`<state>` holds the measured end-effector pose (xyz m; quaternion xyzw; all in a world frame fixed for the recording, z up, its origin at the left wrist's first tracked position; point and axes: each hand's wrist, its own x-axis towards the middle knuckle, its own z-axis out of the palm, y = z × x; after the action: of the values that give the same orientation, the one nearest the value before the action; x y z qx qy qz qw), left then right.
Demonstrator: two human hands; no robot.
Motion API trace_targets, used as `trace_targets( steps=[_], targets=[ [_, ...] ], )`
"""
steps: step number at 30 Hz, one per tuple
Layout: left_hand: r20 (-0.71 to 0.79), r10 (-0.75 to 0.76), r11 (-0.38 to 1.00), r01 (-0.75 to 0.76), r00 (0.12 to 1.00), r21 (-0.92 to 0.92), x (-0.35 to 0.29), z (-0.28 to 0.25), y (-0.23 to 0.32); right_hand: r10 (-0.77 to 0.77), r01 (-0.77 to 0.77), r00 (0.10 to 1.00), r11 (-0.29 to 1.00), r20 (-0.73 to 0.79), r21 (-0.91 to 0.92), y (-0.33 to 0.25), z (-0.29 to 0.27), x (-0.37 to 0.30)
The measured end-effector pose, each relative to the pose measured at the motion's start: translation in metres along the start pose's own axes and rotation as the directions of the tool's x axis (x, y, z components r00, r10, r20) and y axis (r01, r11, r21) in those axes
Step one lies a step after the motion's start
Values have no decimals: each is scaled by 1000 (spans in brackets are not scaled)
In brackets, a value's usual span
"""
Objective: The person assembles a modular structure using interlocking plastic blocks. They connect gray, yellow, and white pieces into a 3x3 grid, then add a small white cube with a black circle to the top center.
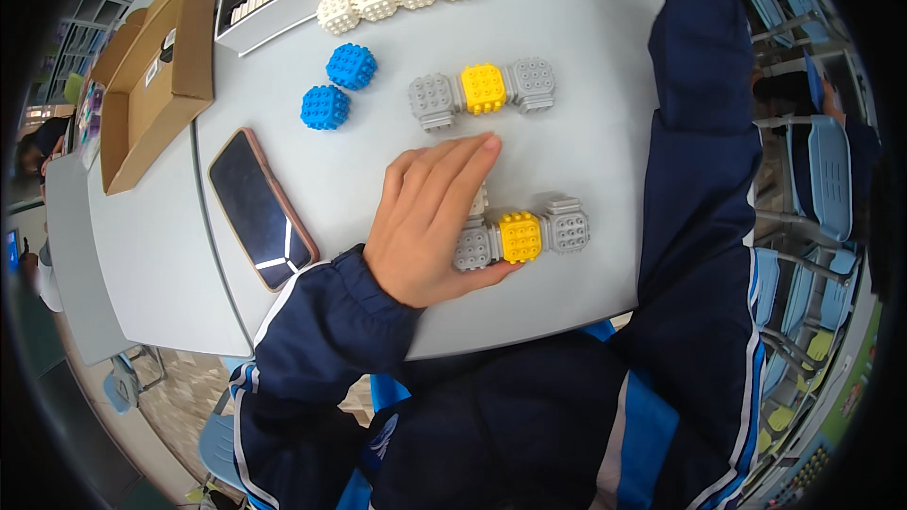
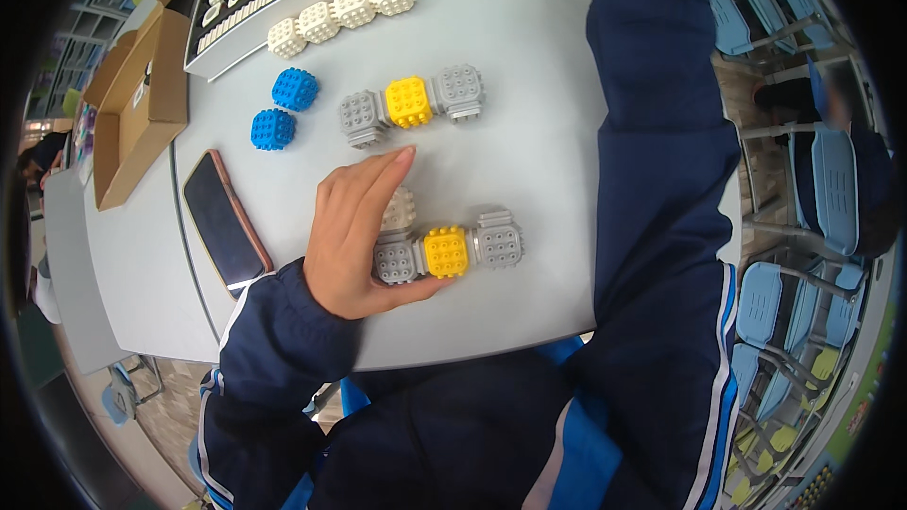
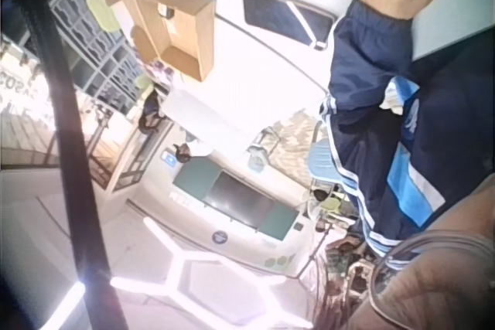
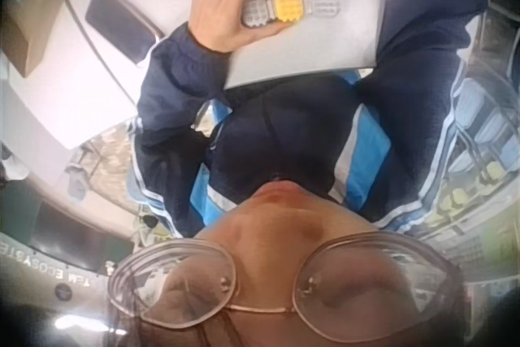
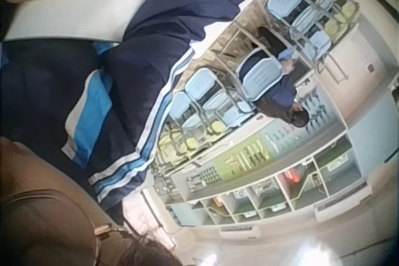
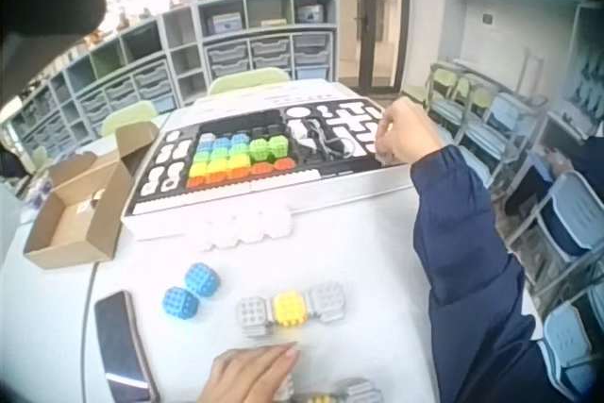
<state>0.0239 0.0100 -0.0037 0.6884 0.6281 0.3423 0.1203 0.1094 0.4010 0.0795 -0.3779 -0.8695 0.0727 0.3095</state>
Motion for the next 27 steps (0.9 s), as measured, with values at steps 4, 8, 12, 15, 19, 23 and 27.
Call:
trace_targets(
  steps=[4, 8, 12, 15, 19, 23, 27],
  targets=[
    [49, -50, 997, 52, 998, -52, -2, 0, 0, -125, 146, 989, 846, -74, 512, -73, -48, -59],
    [48, -61, 994, 65, 997, -86, -6, 0, -1, -600, 350, 783, 641, 162, 683, -84, -33, -161],
    [37, -36, 991, 40, 999, -129, 4, 2, 3, -619, 214, 704, 653, 349, 727, -88, -27, -219],
    [61, -31, 995, 36, 998, -90, 4, -1, 3, -547, 38, 704, 666, 453, 745, -88, -24, -223],
    [67, -57, 997, 60, 996, -49, 1, 0, 2, -452, -19, 777, 678, 437, 734, -80, -24, -229],
    [77, -53, 998, 55, 996, -34, 3, -1, 4, -421, -52, 774, 703, 473, 709, -79, -29, -225],
    [82, -39, 999, 41, 996, -22, 3, -1, 5, -378, -199, 737, 671, 561, 714, -83, -30, -230]
  ],
)
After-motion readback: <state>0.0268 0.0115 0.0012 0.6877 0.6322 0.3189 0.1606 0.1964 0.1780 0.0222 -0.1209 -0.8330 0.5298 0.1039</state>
